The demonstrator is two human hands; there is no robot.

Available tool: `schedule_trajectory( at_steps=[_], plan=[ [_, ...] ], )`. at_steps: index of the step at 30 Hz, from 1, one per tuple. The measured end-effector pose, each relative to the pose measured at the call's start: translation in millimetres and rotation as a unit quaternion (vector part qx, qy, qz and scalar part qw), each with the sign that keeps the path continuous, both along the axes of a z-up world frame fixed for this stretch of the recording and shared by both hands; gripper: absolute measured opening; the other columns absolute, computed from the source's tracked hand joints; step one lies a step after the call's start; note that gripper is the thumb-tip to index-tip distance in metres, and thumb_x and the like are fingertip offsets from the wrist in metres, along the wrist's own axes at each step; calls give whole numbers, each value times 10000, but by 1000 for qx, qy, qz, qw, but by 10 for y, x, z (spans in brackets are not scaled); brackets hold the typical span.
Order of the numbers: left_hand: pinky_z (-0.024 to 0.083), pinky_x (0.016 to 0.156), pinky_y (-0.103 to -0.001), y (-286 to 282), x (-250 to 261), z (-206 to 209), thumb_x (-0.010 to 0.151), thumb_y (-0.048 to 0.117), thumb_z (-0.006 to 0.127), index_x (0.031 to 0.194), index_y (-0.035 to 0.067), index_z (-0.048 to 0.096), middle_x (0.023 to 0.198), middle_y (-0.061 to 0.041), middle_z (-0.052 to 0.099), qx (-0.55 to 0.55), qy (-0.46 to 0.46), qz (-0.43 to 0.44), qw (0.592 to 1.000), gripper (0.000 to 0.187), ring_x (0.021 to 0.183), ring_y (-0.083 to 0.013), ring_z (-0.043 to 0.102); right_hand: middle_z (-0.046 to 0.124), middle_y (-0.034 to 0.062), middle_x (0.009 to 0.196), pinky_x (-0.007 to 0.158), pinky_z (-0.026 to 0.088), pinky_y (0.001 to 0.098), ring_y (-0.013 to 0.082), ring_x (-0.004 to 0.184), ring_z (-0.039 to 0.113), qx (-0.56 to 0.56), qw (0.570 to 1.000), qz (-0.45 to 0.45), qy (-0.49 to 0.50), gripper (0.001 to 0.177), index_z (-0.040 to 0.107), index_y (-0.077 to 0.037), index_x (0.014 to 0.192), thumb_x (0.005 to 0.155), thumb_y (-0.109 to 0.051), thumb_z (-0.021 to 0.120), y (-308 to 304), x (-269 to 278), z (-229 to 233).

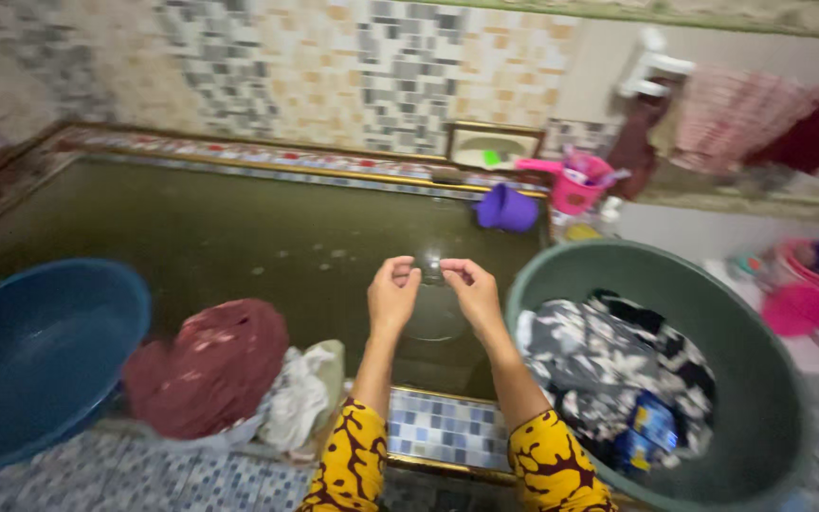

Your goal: The person hand-washes clothes in a tiled washbasin. They remove a blue colander from a dish rack, place it aside, then repeatedly pick up garments from a green basin, submerge them in the basin water, agitate and wring them, and set them on the basin edge. The person handles several different garments one at a time.

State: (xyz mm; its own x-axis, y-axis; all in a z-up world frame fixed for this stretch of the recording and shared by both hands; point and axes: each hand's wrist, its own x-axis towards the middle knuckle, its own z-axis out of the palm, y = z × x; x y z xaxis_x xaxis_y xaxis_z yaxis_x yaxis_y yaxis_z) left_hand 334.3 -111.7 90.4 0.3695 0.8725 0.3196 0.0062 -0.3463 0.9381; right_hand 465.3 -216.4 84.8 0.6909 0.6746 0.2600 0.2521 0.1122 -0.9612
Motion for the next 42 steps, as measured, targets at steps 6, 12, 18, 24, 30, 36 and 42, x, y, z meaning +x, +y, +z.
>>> schedule_trajectory(
  at_steps=[6,12,18,24,30,36,42],
  plan=[
    [591,735,-316,-823,959,-97,879,214,719,1142,103,720,927,-73,784,-32,6,-153,988,286,810,-170,741,699,-44,886,698,473,202,39,778,582,7,996,-79,29,198,766,-49,1102,933,-132,706,-1001,645,29],
    [586,774,-376,-1510,1678,-348,840,318,735,1157,113,704,987,-99,781,24,112,-285,952,379,843,-253,740,741,19,935,722,488,221,75,813,622,-54,982,-182,22,223,772,-43,1108,925,-152,707,-1951,1390,-370],
    [508,998,-466,-2030,2138,-535,809,413,742,1243,158,691,1246,-182,666,132,289,-331,888,506,1185,-368,626,768,38,961,750,517,258,109,843,672,-96,967,-229,54,240,763,-47,1095,926,-199,687,-2681,2000,-989],
    [426,1111,-555,-2335,2427,-517,823,433,756,1477,202,492,1567,-109,415,173,469,-345,794,742,1427,-399,414,774,41,955,777,538,278,119,851,686,-159,949,-268,54,275,769,-45,1071,872,-232,731,-3182,2259,-1358],
    [304,1142,-657,-2392,2643,-663,827,353,796,1577,235,295,1673,-81,208,136,540,-329,763,909,1519,-456,193,767,74,948,783,549,316,171,848,677,-233,929,-270,96,306,775,-38,1051,828,-247,777,-3318,2267,-1459],
    [134,1178,-847,-2258,2831,-1038,863,292,728,1438,164,602,1540,-85,477,249,575,-276,729,603,1459,-378,405,784,97,1029,862,557,313,182,950,713,-279,938,-197,65,471,738,-17,1132,771,-307,828,-3315,2196,-1463],
    [380,990,-721,-2430,3131,-1100,813,402,775,1198,165,715,1504,-150,436,178,422,-307,834,456,1358,-456,402,661,164,1249,992,491,351,244,1144,637,-331,924,-183,61,940,501,-15,1397,658,-346,977,-3282,2125,-1411]
  ],
)
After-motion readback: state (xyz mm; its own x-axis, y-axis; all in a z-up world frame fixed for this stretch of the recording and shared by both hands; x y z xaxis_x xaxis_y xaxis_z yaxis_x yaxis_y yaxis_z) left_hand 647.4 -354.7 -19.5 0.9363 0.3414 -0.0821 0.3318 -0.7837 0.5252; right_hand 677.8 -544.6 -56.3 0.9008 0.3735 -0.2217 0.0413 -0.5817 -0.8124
